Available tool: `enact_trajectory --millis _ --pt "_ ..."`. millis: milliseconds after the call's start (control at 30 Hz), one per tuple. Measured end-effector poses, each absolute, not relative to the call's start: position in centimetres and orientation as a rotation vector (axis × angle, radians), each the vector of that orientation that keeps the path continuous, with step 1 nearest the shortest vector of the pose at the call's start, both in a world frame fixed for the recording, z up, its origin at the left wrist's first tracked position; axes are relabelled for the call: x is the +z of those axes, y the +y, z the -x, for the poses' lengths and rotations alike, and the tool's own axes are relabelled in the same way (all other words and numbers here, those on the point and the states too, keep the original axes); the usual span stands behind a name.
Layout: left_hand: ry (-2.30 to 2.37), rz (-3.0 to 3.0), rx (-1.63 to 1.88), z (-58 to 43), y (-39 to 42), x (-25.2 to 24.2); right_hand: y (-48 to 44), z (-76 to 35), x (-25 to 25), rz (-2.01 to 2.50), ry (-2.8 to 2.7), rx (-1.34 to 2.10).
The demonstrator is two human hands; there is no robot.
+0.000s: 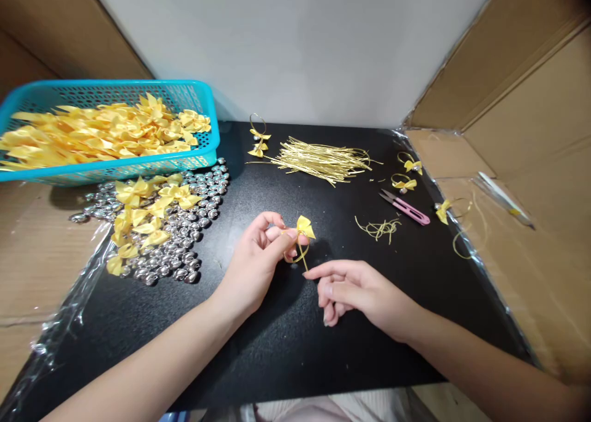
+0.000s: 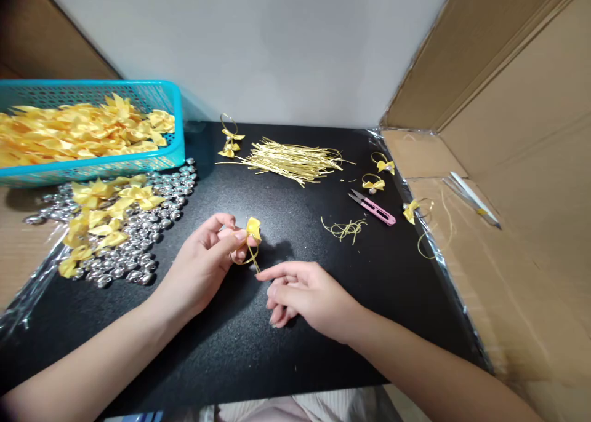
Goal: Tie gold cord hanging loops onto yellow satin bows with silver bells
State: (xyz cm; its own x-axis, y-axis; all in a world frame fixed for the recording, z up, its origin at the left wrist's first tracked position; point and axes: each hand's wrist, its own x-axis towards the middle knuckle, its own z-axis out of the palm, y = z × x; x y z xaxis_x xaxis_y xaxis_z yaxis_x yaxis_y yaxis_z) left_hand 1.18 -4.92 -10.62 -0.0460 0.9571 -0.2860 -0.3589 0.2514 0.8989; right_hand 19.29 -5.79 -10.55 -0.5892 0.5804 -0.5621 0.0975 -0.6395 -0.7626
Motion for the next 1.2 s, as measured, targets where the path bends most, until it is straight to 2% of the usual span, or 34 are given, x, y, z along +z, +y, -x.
enact_trajectory --millis 133,267,533,767,933,1067,1200 --pt "1.128 -0.754 1.235 -1.1 -5.0 -10.8 -5.2 -19.3 -10.5 1.218 -0.927 2.305" --pt "1.154 -0.874 1.254 -1.2 -5.2 -10.6 -5.0 -19.3 -10.3 1.219 -0.815 1.987" --pt "1.164 -1.260 1.176 -1.7 -6.1 -11.0 -4.3 -20.1 -10.9 1.219 -1.117 1.640" --pt "1.251 -2.026 1.075 -1.8 -6.7 -10.7 -5.3 -19.7 -10.5 1.113 -1.855 0.723" --pt "1.323 -1.897 1.104 -2.1 -6.6 -10.6 -5.4 -19.7 -10.0 0.980 -1.990 0.219" --pt "1.414 -1.702 1.236 -1.8 -6.6 -11.3 -5.4 -20.0 -9.4 0.905 -1.948 0.205" --pt "1.456 -2.021 1.347 -1.5 -6.8 -11.5 -5.3 -19.9 -9.7 0.980 -1.874 0.283"
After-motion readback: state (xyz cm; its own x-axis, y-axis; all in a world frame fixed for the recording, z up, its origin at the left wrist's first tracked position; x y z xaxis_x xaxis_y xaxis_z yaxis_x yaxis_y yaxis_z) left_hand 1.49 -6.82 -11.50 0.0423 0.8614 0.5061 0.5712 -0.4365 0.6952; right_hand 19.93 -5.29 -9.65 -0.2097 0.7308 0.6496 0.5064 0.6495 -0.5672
